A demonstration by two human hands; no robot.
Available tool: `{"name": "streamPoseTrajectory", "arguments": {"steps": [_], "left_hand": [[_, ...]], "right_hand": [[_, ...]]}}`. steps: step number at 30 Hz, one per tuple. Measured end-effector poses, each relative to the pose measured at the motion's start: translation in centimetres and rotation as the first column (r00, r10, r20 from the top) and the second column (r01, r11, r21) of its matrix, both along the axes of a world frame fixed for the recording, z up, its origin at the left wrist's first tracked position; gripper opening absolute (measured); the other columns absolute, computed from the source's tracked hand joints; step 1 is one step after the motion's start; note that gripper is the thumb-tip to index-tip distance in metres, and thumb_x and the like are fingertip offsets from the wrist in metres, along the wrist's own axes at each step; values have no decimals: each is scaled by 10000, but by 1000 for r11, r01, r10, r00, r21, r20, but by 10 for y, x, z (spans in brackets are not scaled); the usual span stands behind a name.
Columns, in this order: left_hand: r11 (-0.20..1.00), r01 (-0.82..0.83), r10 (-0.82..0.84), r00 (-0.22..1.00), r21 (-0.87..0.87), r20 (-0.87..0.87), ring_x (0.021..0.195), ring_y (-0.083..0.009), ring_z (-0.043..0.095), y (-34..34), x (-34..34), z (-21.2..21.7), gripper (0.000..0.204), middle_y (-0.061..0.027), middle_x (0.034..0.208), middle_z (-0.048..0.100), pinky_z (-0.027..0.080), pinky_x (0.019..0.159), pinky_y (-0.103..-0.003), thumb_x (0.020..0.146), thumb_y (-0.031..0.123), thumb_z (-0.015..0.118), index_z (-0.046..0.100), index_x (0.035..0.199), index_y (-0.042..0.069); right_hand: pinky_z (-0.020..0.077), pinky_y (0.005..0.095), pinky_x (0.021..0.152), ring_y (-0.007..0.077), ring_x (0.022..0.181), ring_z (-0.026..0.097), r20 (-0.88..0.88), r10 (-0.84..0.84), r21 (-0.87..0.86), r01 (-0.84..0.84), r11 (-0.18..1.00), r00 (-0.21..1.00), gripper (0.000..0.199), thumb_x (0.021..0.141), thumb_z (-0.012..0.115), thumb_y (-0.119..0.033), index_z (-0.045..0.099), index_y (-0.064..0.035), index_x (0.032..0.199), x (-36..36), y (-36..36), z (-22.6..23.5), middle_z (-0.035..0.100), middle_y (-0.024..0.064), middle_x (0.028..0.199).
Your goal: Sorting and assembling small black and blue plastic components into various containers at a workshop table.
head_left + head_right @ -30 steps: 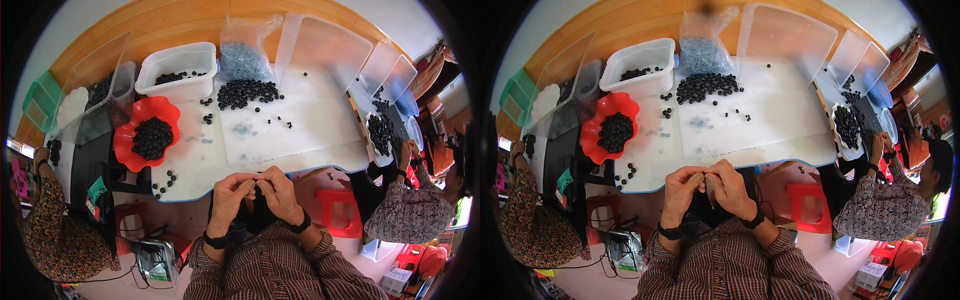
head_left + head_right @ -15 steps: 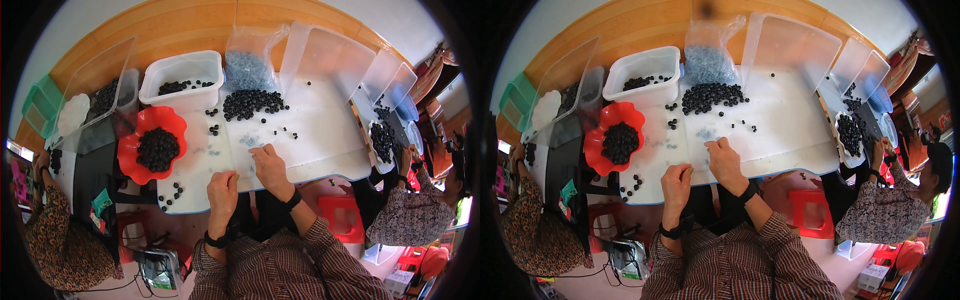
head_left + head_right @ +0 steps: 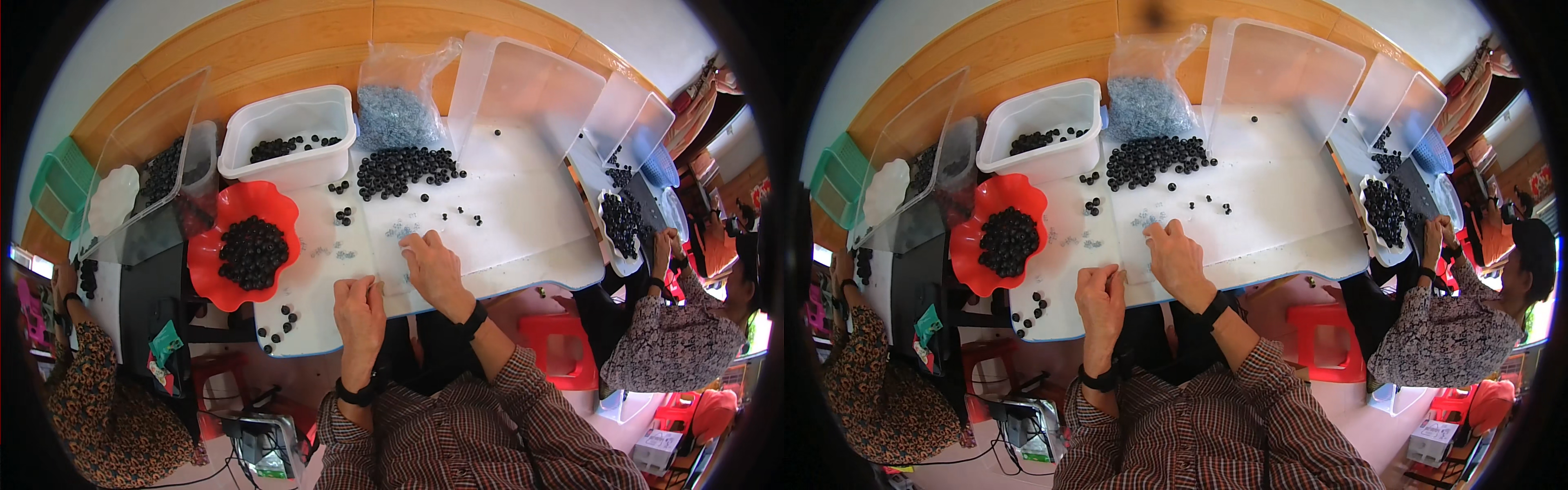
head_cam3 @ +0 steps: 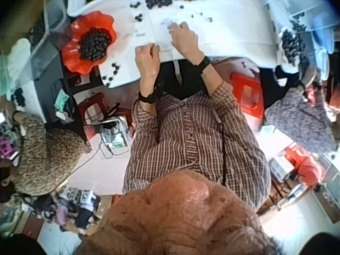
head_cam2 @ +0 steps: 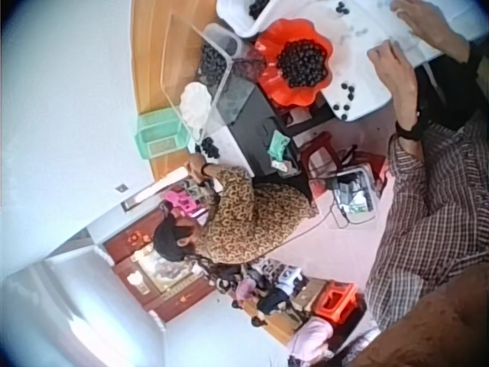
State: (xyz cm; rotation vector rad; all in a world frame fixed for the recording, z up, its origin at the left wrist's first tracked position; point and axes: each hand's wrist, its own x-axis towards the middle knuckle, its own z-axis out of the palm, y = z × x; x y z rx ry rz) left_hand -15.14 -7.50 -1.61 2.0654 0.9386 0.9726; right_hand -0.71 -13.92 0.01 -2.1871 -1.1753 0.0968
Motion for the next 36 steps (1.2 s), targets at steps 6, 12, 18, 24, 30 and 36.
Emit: {"name": "streamPoseTrajectory", "arguments": {"steps": [6,12,18,24,30,36], "left_hand": [[1000,16,-15,997,-13,72,638,-194,574,-2,8,10,115,-118,833,581,472,600,-308,830,37,687,690,936,-8],[993,92,-83,990,-71,111,621,-174,565,-4,19,18,113,-107,792,589,461,587,-295,839,48,684,696,936,-9],[987,108,-96,990,-116,104,647,-163,583,0,27,11,133,-111,794,611,467,595,-291,858,63,668,692,970,-3],[1000,30,-29,998,-9,58,715,-228,634,17,35,4,136,-132,823,639,493,627,-334,871,48,631,683,988,4],[997,18,-11,997,80,-80,762,-309,623,23,47,7,131,-159,848,638,495,703,-384,846,28,624,678,962,3],[992,-37,57,982,118,-177,764,-329,620,33,45,-8,197,-179,847,631,490,715,-403,795,60,675,670,981,-6]], "right_hand": [[480,484,649,381,724,612,-48,-15,-43,13,999,999,148,904,566,-160,588,-100,1038,5,3,2,572,181,931],[477,489,677,390,760,609,-70,-27,-43,24,999,997,127,909,546,-163,557,-57,978,10,7,-2,578,178,942],[487,485,659,388,748,608,-17,30,59,-29,998,999,123,920,517,-158,539,-44,960,0,-3,-9,570,167,958],[501,470,666,376,749,612,-60,-45,73,49,996,997,109,907,539,-139,541,-41,953,4,-8,-11,566,153,957],[504,461,663,367,739,613,-49,-4,113,10,994,999,99,895,550,-117,548,-42,958,7,-11,-12,567,141,944],[500,436,603,345,700,609,-72,50,216,-34,976,996,79,870,571,-74,555,-61,946,9,-16,-16,563,118,901]]}}
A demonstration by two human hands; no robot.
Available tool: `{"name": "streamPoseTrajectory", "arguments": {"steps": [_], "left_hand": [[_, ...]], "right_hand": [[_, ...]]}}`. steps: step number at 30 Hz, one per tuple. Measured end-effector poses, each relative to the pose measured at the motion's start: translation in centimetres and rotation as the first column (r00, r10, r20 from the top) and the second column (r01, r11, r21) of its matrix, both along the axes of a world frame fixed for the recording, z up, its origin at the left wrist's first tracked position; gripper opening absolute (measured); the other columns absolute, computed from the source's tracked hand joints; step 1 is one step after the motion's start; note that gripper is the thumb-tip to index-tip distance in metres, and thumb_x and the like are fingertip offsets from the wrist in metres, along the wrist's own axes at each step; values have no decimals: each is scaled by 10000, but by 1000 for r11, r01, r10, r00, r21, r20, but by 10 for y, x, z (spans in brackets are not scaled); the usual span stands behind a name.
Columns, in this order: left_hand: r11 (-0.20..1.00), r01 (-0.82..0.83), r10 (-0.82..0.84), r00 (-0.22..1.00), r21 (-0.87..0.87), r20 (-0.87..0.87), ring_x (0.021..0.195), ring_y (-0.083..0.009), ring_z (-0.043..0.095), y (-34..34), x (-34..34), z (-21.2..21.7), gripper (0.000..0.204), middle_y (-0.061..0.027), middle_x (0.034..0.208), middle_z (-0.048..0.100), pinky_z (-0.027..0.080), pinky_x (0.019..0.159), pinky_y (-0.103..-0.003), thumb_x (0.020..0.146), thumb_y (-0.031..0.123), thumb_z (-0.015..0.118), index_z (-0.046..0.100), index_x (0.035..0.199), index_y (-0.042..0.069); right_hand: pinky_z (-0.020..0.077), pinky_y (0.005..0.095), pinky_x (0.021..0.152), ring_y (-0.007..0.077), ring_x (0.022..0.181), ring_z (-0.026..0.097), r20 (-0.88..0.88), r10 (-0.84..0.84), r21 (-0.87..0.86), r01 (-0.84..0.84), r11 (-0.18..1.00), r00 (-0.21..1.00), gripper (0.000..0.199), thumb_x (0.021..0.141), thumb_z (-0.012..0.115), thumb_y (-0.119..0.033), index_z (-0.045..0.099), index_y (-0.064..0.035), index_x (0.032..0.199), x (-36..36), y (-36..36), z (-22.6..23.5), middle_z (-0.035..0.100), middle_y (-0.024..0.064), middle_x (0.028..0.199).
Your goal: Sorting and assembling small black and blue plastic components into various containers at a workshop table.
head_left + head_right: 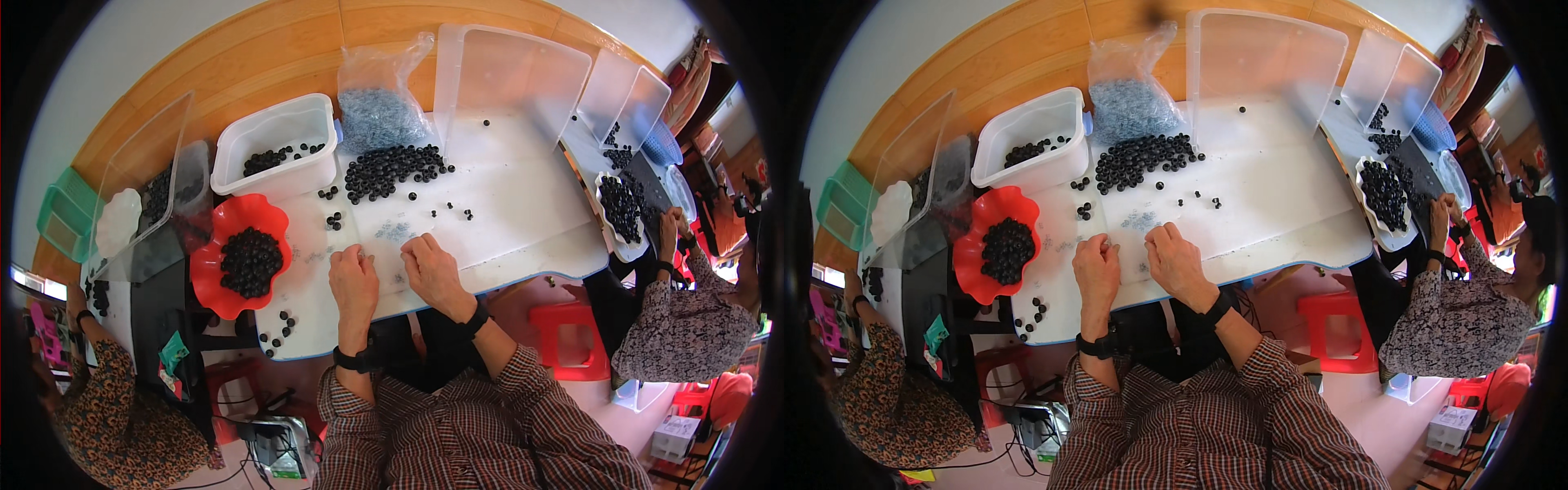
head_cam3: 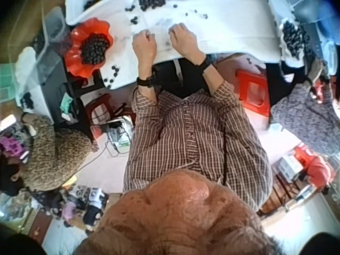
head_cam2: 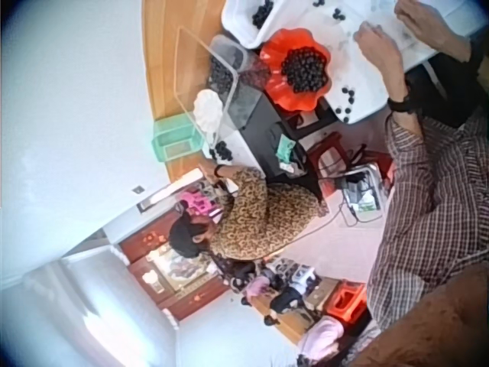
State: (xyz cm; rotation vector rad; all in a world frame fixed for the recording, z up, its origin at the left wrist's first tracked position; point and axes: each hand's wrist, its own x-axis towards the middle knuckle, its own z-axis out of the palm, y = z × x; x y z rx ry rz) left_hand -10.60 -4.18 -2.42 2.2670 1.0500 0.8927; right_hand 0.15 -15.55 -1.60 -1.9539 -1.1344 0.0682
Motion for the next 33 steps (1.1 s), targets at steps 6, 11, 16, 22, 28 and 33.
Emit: {"name": "streamPoseTrajectory", "arguments": {"steps": [6,11,16,22,28,33], "left_hand": [[995,59,-60,998,-77,-19,828,-357,600,6,4,2,160,-175,855,625,471,740,-437,828,92,632,648,954,-6],[997,-31,31,1000,-65,-4,738,-326,609,8,3,-1,123,-150,799,636,479,689,-420,838,105,639,644,908,4],[786,238,-93,958,-571,271,621,-163,573,-16,8,32,158,-73,713,625,460,567,-287,868,134,664,649,928,-12],[276,494,-3,858,-825,513,585,-81,526,-24,19,36,144,-18,726,608,425,529,-203,903,106,659,665,980,-15],[89,538,44,838,-838,543,588,-95,536,-25,33,37,164,-41,730,617,427,531,-210,889,115,686,657,942,-38],[98,526,0,849,-845,528,573,-96,542,-25,46,42,179,-46,734,623,441,512,-203,882,137,699,655,923,-32]], "right_hand": [[493,419,581,329,675,602,16,-20,55,19,998,1000,72,859,583,-62,563,-63,928,0,-2,-1,553,113,878],[500,381,588,291,679,616,-42,22,117,-17,993,999,104,854,606,-67,593,-57,956,-3,-5,-1,573,105,894],[505,299,616,225,673,618,-183,75,221,-33,975,980,196,873,613,-47,642,-59,1067,0,-13,9,592,94,920],[512,261,662,152,730,619,-382,273,461,-74,884,883,223,923,553,14,665,-40,1109,10,-23,6,600,87,933],[516,228,654,123,754,625,-477,229,439,5,898,848,172,932,564,9,660,-12,1073,16,-32,17,599,72,941],[513,239,628,126,728,626,-460,187,452,48,891,868,100,919,581,20,624,4,1008,24,-34,18,588,65,927]]}}
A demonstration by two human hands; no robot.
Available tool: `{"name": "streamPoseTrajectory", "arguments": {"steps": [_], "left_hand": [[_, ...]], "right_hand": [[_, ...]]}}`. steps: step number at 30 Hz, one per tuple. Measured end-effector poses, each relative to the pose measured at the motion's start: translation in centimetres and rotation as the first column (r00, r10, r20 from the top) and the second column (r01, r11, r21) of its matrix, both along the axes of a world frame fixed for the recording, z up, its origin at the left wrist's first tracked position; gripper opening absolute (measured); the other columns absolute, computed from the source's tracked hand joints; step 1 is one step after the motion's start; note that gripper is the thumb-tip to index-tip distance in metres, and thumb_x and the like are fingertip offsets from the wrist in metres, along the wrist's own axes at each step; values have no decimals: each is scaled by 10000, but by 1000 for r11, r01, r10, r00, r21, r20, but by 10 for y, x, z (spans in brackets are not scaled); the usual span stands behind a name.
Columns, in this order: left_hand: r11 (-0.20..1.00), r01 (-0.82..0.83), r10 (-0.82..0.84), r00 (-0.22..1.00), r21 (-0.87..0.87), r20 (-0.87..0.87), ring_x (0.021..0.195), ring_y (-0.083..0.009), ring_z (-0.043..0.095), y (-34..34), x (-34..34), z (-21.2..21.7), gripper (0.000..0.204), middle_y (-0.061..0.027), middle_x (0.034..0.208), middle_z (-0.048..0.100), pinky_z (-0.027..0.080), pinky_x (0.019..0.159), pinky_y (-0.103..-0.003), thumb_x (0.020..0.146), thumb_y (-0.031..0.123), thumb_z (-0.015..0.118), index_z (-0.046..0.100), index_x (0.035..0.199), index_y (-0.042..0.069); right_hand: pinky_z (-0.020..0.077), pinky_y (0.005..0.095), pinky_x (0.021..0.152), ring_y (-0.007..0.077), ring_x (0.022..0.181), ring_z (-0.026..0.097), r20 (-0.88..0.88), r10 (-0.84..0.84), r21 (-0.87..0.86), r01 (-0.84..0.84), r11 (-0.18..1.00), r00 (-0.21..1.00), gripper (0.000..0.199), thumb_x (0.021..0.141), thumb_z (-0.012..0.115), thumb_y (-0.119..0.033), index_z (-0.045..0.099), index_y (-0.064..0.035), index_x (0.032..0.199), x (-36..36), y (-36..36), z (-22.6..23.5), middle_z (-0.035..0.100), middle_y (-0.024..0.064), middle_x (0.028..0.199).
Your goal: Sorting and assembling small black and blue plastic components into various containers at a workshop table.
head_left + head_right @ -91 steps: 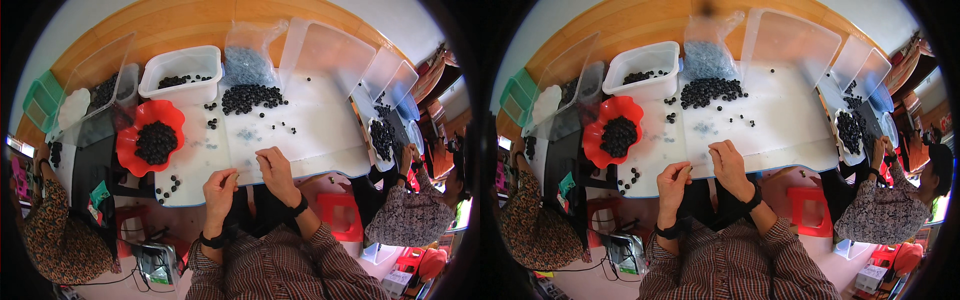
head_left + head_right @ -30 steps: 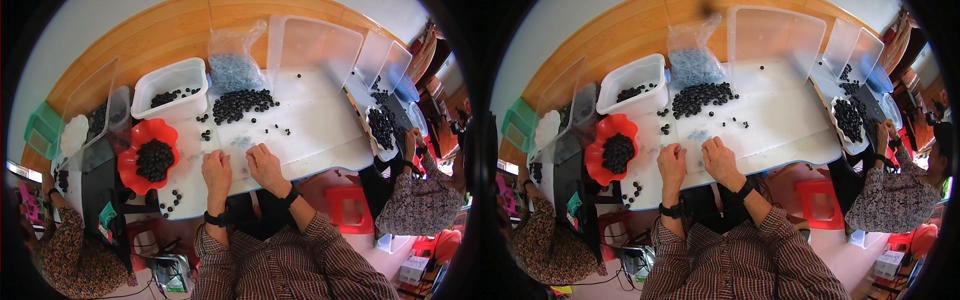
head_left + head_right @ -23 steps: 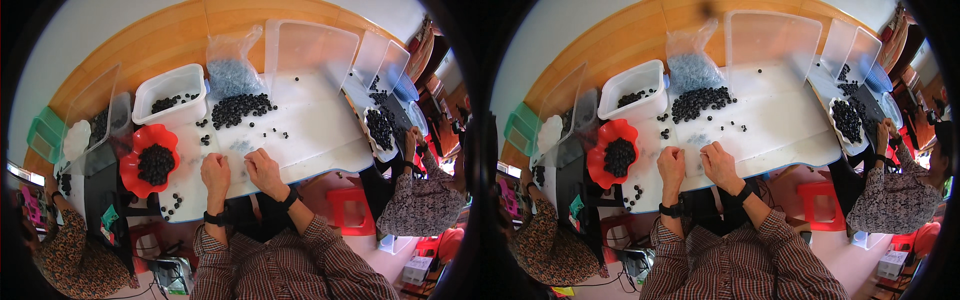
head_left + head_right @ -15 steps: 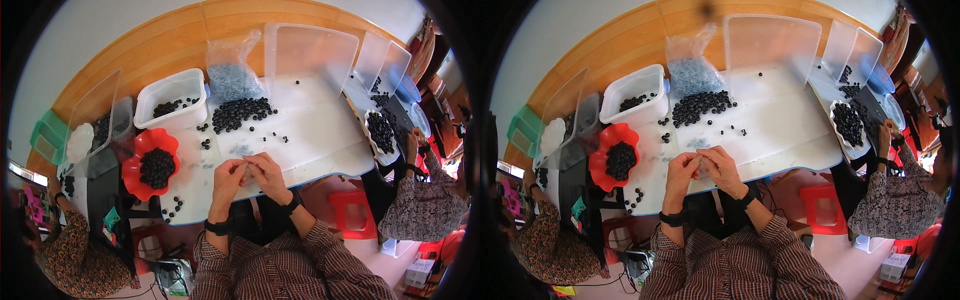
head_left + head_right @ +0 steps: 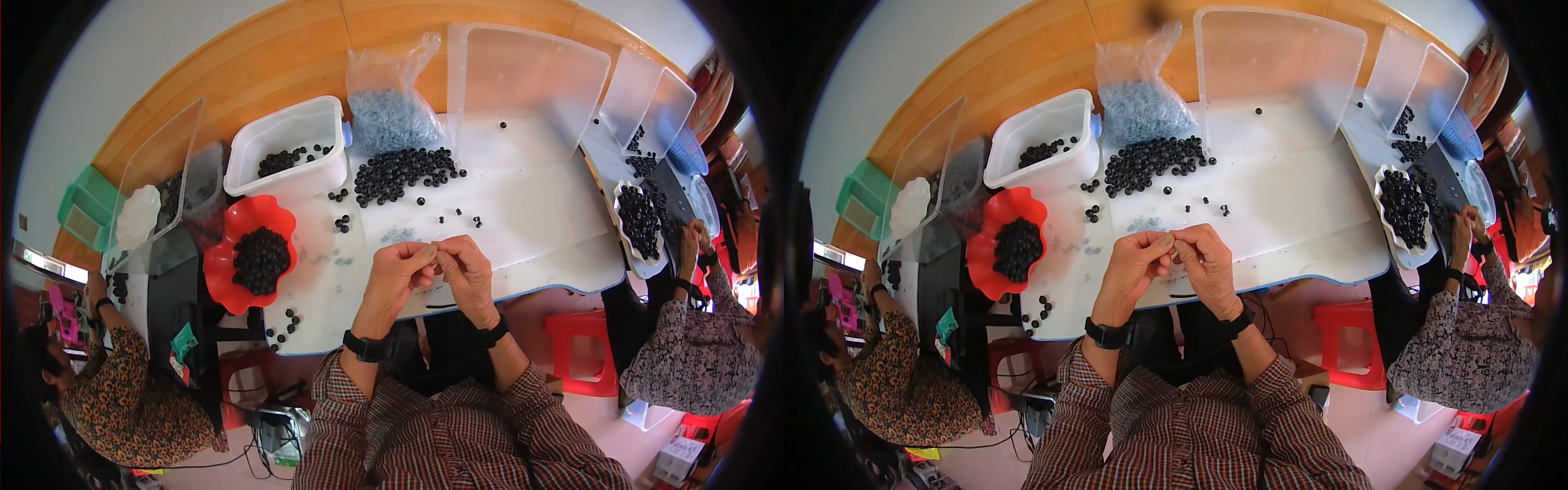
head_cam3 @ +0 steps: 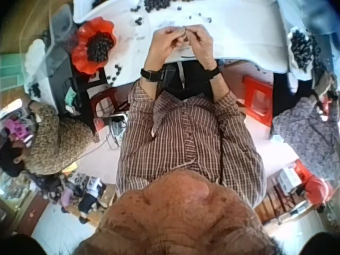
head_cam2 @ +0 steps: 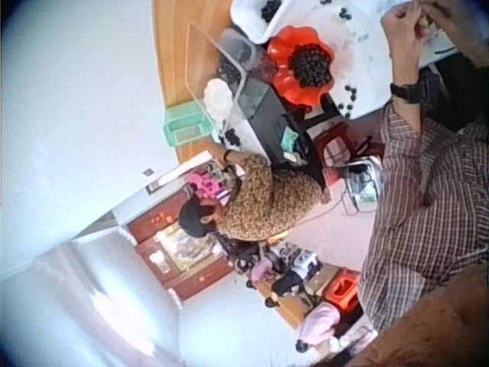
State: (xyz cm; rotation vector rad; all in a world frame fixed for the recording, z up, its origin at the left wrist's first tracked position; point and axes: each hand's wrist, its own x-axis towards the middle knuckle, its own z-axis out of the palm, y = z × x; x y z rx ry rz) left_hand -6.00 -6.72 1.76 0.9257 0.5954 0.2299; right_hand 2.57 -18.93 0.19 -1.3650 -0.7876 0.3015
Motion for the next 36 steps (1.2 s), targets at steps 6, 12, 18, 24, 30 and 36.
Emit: {"name": "streamPoseTrajectory", "arguments": {"steps": [6,12,18,24,30,36], "left_hand": [[957,77,-53,994,281,-93,597,-83,588,15,13,6,217,-41,712,627,476,509,-200,861,165,710,668,911,-42],[399,19,215,970,917,-114,667,-267,642,51,46,-5,117,-148,739,661,515,640,-350,815,74,637,690,895,8],[28,66,193,979,997,-70,735,-274,620,54,80,-24,169,-148,809,634,496,691,-363,781,60,649,707,938,42],[15,252,227,942,968,-248,820,-310,629,56,86,-24,199,-171,888,619,498,726,-394,763,64,680,700,960,45],[796,60,12,993,602,-114,862,-184,668,50,61,5,199,-147,987,660,556,737,-290,862,73,662,653,1034,-29],[997,-80,74,966,17,248,899,-209,675,27,14,20,288,-174,1039,654,576,829,-293,958,62,554,562,1213,-71]], "right_hand": [[499,253,586,138,657,611,42,-79,-90,82,992,996,57,914,594,-1,548,0,946,6,-2,-18,562,81,884],[475,305,546,190,595,583,201,-111,-131,139,982,973,75,905,604,-23,533,-10,927,5,6,-26,544,100,864],[476,327,556,218,610,585,217,-107,-140,139,980,970,69,902,598,-25,535,-16,929,7,4,-30,552,110,871],[481,336,561,226,616,590,248,-102,-138,139,981,964,65,901,594,-25,539,-16,935,7,3,-28,550,112,870],[485,330,554,221,605,594,234,-106,-134,140,981,966,64,904,594,-26,539,-13,934,7,2,-27,549,111,864],[485,324,556,219,608,602,214,-116,-143,149,978,970,66,901,604,-28,543,-9,919,6,2,-26,551,110,860]]}}
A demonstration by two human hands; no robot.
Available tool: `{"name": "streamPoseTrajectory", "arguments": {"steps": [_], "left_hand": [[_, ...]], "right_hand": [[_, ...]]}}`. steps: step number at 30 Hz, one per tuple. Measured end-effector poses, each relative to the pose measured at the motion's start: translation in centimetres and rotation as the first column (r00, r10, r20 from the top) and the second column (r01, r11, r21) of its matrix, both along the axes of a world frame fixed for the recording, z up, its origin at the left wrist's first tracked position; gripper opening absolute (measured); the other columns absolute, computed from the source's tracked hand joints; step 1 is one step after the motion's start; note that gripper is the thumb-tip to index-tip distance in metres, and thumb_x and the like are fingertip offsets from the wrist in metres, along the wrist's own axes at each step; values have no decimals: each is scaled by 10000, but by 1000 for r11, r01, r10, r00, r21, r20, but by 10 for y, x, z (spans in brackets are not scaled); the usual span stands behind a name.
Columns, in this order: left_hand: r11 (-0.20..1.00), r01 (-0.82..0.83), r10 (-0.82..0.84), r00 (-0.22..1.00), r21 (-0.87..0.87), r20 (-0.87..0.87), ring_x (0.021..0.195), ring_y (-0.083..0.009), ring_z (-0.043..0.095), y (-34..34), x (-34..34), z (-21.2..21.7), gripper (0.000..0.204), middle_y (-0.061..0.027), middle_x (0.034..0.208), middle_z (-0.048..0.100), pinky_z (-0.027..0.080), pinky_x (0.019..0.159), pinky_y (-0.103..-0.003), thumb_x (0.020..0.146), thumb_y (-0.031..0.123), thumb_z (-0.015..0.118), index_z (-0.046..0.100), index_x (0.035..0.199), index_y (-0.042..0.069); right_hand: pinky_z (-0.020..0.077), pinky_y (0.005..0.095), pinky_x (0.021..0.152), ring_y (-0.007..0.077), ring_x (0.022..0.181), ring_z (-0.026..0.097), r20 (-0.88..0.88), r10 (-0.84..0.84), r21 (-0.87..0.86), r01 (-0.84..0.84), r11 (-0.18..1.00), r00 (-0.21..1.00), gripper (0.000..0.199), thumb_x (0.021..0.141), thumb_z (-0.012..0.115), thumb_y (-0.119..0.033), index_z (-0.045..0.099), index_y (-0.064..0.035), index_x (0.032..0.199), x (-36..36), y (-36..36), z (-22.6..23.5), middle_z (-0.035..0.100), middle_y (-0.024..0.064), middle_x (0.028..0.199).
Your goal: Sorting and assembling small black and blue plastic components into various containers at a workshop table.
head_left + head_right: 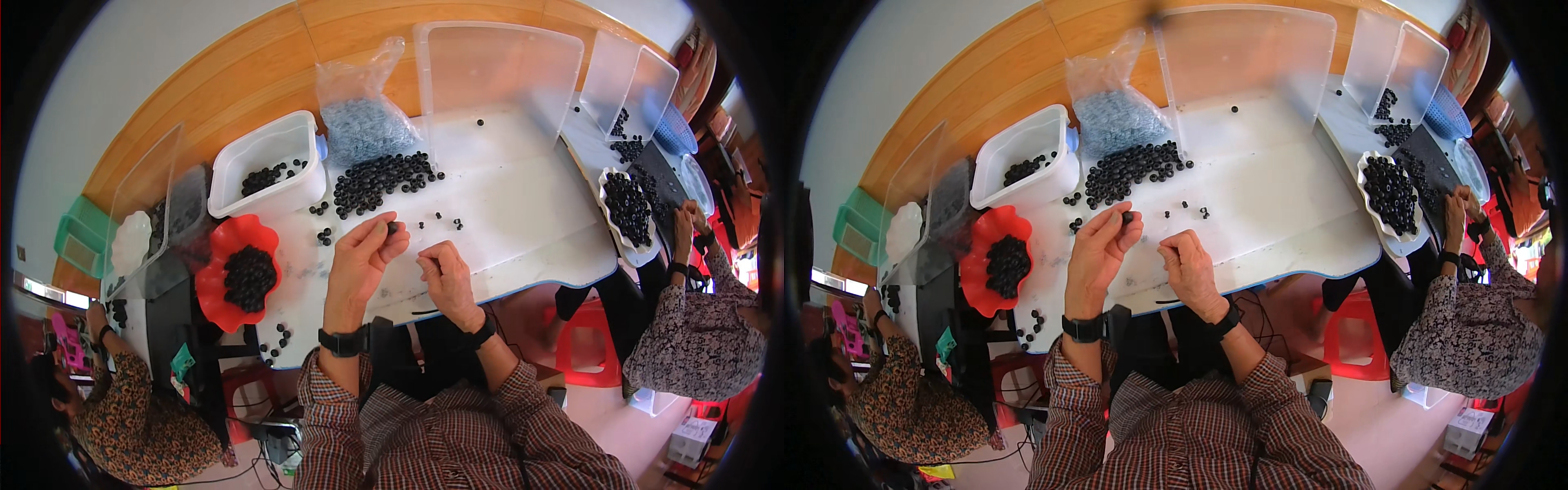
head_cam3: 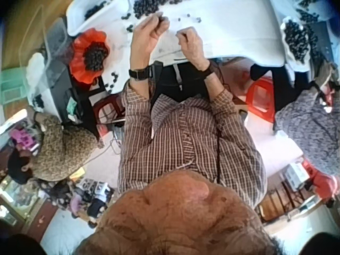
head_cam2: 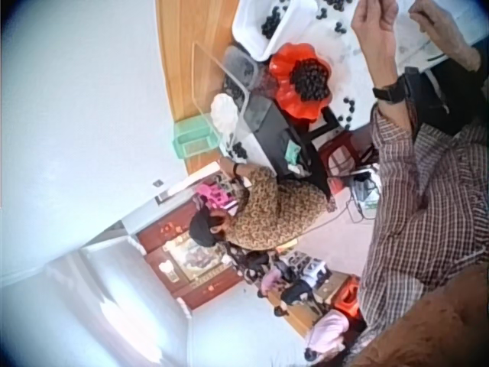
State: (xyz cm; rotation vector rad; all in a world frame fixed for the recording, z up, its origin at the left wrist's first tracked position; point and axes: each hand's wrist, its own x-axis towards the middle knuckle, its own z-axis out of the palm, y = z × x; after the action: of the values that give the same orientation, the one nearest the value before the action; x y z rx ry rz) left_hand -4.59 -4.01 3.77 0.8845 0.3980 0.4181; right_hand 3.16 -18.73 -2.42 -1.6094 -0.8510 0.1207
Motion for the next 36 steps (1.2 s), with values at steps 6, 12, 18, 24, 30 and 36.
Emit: {"name": "streamPoseTrajectory", "arguments": {"steps": [6,12,18,24,30,36], "left_hand": [[985,45,-17,985,-164,169,918,-222,687,-22,-34,0,276,-180,1072,658,584,829,-306,973,74,528,575,1209,-61],[966,91,-19,959,-243,283,920,-235,687,-37,-52,-12,270,-183,1066,662,592,811,-318,945,29,556,585,1199,-58],[956,17,60,966,-294,251,932,-217,673,-51,-61,-13,230,-181,1090,640,582,816,-276,943,43,567,604,1154,-40],[965,-32,96,967,-261,235,926,-211,667,-59,-68,-15,227,-171,1076,641,579,811,-275,945,55,569,606,1151,-33],[966,3,75,954,-259,290,898,-194,638,-63,-66,-17,235,-145,1050,635,561,775,-264,920,39,604,614,1145,-27],[969,-21,100,945,-248,310,980,-207,633,-67,-66,-17,252,-167,1135,622,548,864,-282,910,26,611,612,1156,-31]], "right_hand": [[485,325,560,220,613,605,30,-30,-9,30,1000,999,75,897,613,-30,544,-5,910,-2,0,1,554,110,847],[485,307,553,202,603,598,27,-21,-14,21,1000,999,63,895,607,-10,549,-2,915,-4,0,3,554,105,849],[482,247,558,116,611,590,-180,1,70,12,997,984,52,909,609,-17,564,1,928,-13,-10,8,578,67,823],[488,221,577,86,645,597,-291,93,157,-49,986,952,45,928,599,-33,575,2,942,-27,-22,29,594,41,828],[517,222,609,98,718,612,-256,175,265,-106,959,951,48,921,588,-6,581,17,962,-46,-27,63,572,63,921],[522,222,624,104,722,607,-212,197,286,-132,949,957,63,913,587,13,582,20,976,-49,-28,63,561,72,951]]}}
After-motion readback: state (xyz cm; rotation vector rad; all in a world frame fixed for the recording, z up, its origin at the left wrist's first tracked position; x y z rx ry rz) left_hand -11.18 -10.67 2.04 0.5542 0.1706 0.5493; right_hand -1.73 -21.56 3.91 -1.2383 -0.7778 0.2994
